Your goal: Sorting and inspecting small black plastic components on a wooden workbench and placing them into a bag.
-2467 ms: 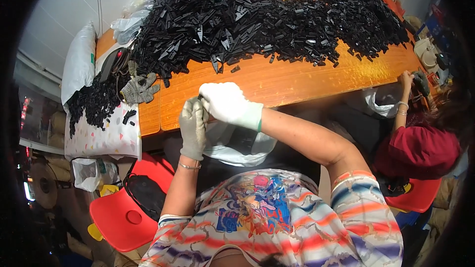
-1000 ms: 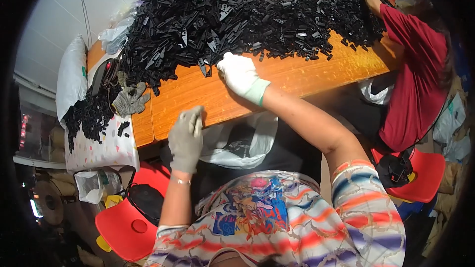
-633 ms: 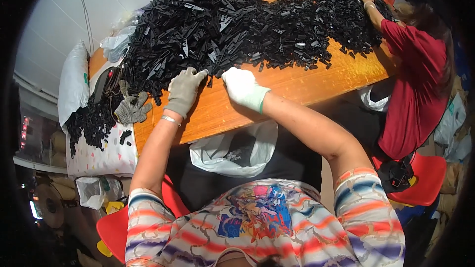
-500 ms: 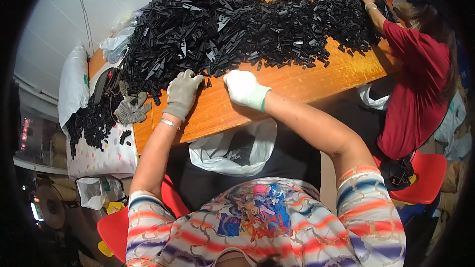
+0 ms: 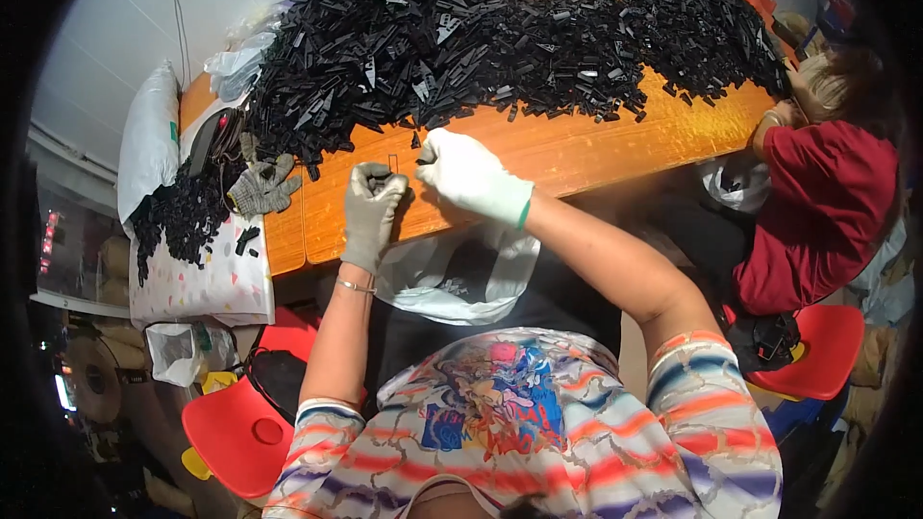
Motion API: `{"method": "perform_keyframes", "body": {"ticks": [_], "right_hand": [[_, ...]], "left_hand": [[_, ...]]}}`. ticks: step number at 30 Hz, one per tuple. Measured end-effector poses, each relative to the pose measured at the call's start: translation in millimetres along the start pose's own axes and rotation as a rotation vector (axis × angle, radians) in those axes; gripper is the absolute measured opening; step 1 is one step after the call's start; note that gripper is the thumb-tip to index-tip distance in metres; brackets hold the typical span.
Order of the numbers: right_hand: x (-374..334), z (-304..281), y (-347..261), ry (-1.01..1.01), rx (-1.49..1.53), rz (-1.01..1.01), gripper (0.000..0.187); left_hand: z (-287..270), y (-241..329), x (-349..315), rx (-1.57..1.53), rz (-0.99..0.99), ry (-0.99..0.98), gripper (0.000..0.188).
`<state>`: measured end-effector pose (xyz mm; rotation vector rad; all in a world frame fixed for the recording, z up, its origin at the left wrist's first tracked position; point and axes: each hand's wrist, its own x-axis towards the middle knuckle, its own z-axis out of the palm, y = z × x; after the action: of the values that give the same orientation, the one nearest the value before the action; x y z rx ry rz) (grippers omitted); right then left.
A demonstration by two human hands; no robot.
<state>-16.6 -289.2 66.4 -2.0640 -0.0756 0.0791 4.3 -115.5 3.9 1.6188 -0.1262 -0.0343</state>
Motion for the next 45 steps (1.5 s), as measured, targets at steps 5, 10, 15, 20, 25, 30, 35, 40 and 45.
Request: {"method": "perform_keyframes", "body": {"ticks": [5, 10, 15, 20, 25, 30, 35, 40, 45], "right_hand": [[-0.8, 19.4, 8.9, 0.057, 0.069, -0.013, 0.022], [-4.4, 19.5, 4.3, 0.097, 0.136, 0.026, 0.024], [-12.9, 13.6, -7.5, 0.083, 0.166, 0.039, 0.026], [-13.9, 18.2, -8.0, 0.115, 0.274, 0.055, 0.027], [-10.4, 25.4, -8.2, 0.112, 0.372, 0.011, 0.027], [-6.6, 33.4, 1.4, 0.16, 0.224, -0.098, 0.028], [-9.9, 32.8, -4.9, 0.09, 0.294, -0.042, 0.027], [-12.9, 34.5, -1.7, 0.101, 0.224, -0.078, 0.027], [-8.4, 31.8, 10.6, 0.091, -0.17, -0.25, 0.026]], "left_hand": [[6.8, 1.7, -11.0, -0.325, -0.136, -0.111, 0.039], [12.5, 16.5, -24.7, -0.392, -0.203, -0.14, 0.031], [8.5, 23.3, -32.8, -0.578, -0.198, -0.231, 0.031], [10.6, 21.5, -33.7, -0.833, -0.267, -0.13, 0.03], [7.9, 12.2, -32.6, -0.818, -0.288, -0.084, 0.026], [8.3, 13.0, -35.7, -0.732, -0.27, -0.081, 0.022], [6.0, 16.4, -38.8, -0.603, -0.266, -0.064, 0.02], [6.6, 17.1, -42.0, -0.556, -0.226, -0.087, 0.02], [8.9, 13.2, -48.1, -0.446, -0.214, -0.06, 0.018]]}}
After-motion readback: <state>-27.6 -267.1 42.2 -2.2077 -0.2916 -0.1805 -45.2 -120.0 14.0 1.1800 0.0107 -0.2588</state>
